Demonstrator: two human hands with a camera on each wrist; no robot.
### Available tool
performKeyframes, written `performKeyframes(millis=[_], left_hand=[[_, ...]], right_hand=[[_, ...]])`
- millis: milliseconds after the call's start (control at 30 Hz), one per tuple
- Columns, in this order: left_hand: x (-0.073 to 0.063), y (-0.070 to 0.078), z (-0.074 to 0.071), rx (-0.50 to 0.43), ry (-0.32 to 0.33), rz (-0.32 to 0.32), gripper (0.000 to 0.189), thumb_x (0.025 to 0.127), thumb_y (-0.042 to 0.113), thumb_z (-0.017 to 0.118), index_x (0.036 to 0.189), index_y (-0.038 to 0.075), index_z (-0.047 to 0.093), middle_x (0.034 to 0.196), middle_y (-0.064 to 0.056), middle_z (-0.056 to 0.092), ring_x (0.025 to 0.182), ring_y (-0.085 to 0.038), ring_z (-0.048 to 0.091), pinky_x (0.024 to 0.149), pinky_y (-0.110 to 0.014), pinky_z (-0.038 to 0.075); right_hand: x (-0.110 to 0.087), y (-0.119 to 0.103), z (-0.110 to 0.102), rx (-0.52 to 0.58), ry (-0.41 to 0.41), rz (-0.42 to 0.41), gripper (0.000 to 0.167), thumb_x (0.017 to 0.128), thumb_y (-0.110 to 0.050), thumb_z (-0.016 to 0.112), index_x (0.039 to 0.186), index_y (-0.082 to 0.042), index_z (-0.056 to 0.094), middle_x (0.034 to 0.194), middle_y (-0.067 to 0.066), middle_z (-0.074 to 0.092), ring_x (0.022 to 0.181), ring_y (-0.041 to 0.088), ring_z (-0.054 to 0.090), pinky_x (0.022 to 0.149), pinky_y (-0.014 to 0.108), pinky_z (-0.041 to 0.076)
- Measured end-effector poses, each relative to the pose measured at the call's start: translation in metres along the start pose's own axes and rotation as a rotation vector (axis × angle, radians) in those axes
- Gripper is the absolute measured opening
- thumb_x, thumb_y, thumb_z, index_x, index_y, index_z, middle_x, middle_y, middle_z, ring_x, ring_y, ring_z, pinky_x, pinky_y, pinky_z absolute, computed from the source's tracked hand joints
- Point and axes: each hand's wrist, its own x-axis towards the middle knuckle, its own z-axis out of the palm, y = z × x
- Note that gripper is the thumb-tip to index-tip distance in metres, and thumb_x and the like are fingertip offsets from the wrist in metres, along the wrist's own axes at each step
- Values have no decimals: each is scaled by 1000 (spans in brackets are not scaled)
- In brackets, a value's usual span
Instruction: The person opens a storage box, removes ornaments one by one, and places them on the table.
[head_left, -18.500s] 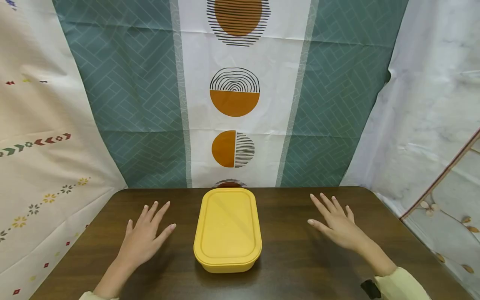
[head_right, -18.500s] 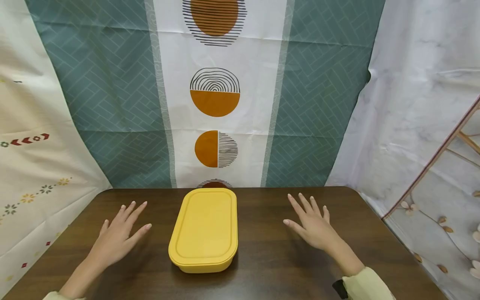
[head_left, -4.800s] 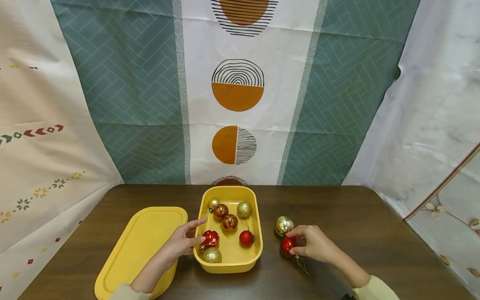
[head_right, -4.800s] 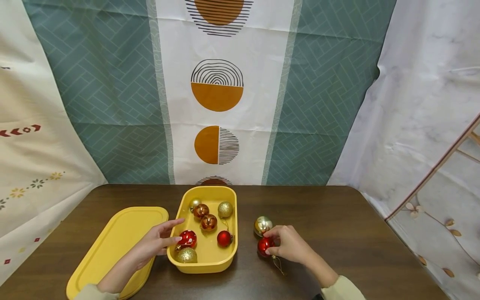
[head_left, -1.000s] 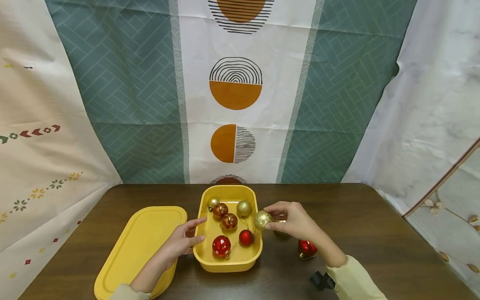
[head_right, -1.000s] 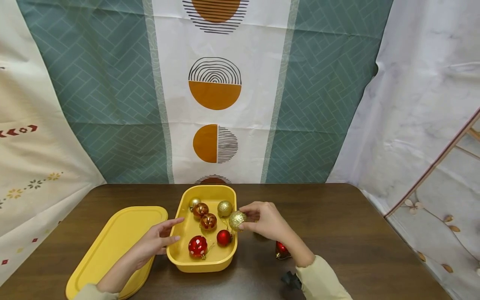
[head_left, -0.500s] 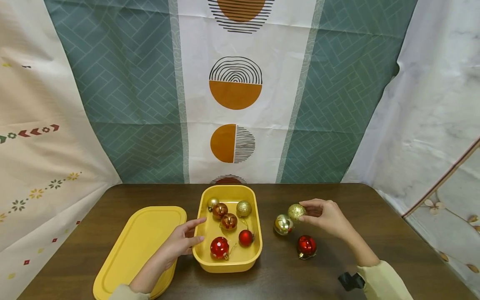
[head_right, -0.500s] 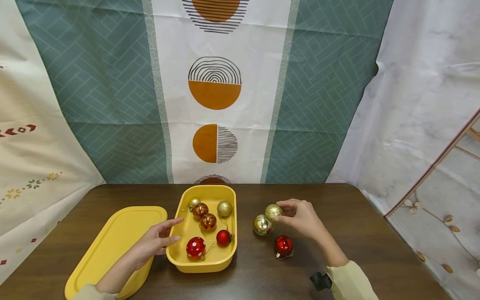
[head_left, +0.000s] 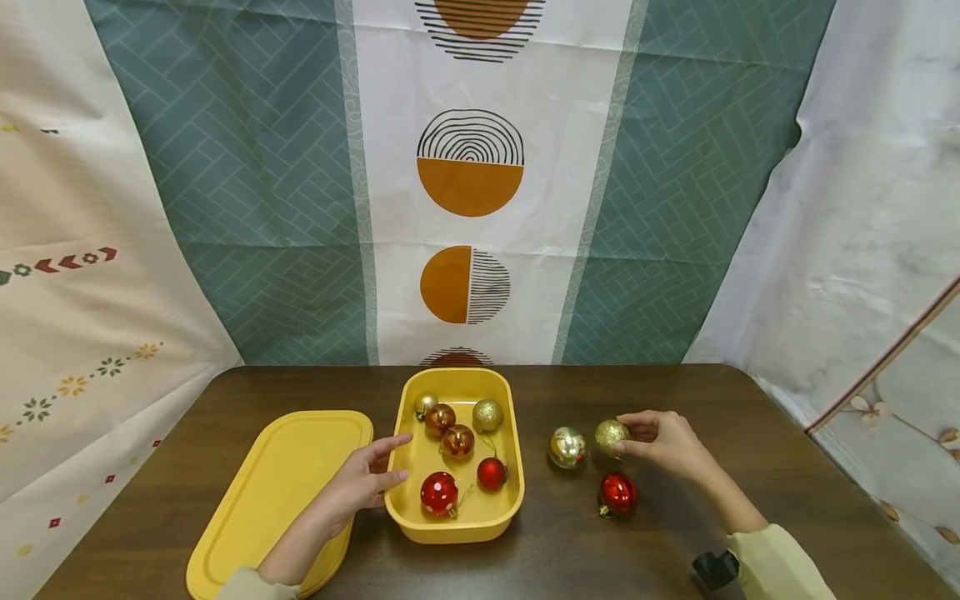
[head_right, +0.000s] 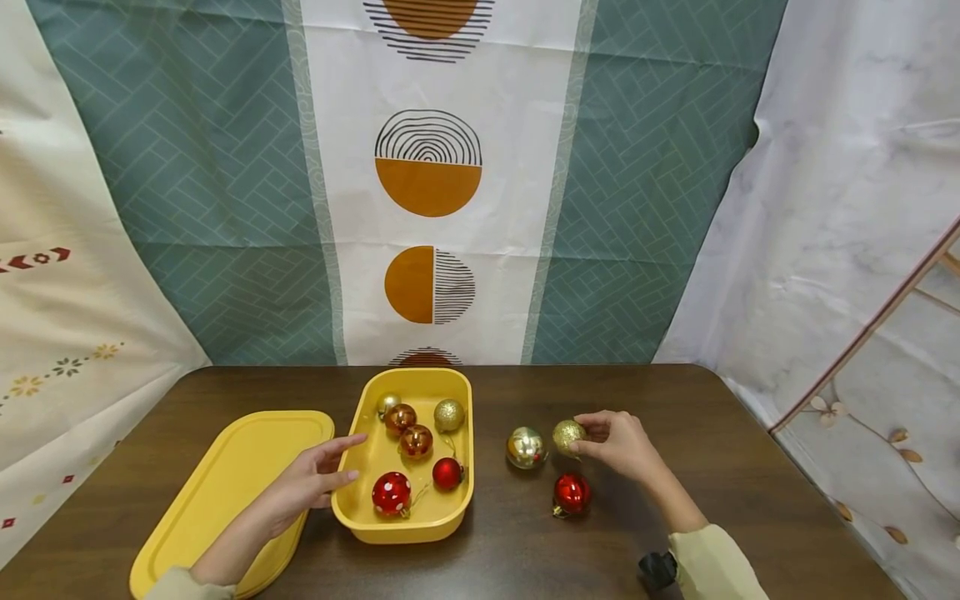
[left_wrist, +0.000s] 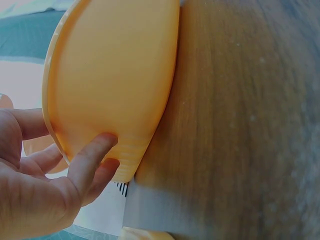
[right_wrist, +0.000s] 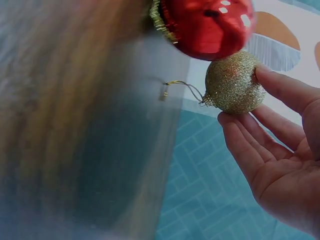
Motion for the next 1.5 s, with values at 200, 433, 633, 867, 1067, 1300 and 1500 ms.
performKeyframes(millis=[200,433,633,867,1067,1300,1500], left_hand=[[2,1,-1,11,-5,-6,53,89,7,56,137,0,36,120,-26,47,94,-24,57,71,-42,53],[0,2,2,13,15,-14,51,89,4,55,137,0,37,118,-26,49,95,-26,56,71,-45,53],[0,3,3,22,15,-12,51,89,4,56,136,0,37,116,-25,50,93,-25,56,70,-43,53],[-1,4,3,26,17,-12,51,88,4,56,136,0,38,117,-25,50,93,-25,57,69,-43,53],[-1,5,4,27,20,-14,51,88,3,56,136,0,38,117,-25,49,94,-25,56,69,-43,53],[-1,5,5,21,38,-26,51,88,3,57,135,0,39,119,-25,49,95,-26,56,69,-43,53],[-1,4,3,20,43,-29,51,88,2,56,136,0,39,119,-25,49,94,-26,56,69,-43,53]], right_hand=[[2,10,6,-9,-38,6,40,72,-16,77,102,7,65,93,19,67,83,28,66,67,26,53],[3,15,11,6,-114,0,43,73,-19,76,103,8,64,95,21,66,84,28,65,68,28,53],[4,15,13,14,-133,4,42,72,-18,76,103,8,64,93,19,67,83,28,66,66,26,53],[4,13,13,6,-139,1,44,73,-20,76,104,9,64,94,20,67,83,29,65,67,28,53],[4,11,12,-18,-111,8,45,72,-19,77,105,8,64,98,21,65,86,29,65,70,33,53],[4,-8,7,-17,-32,-38,41,73,-15,76,106,5,64,104,23,63,92,33,62,75,36,52],[7,-35,11,47,-26,-82,39,73,-12,76,107,5,64,105,18,63,96,34,61,77,35,51]])
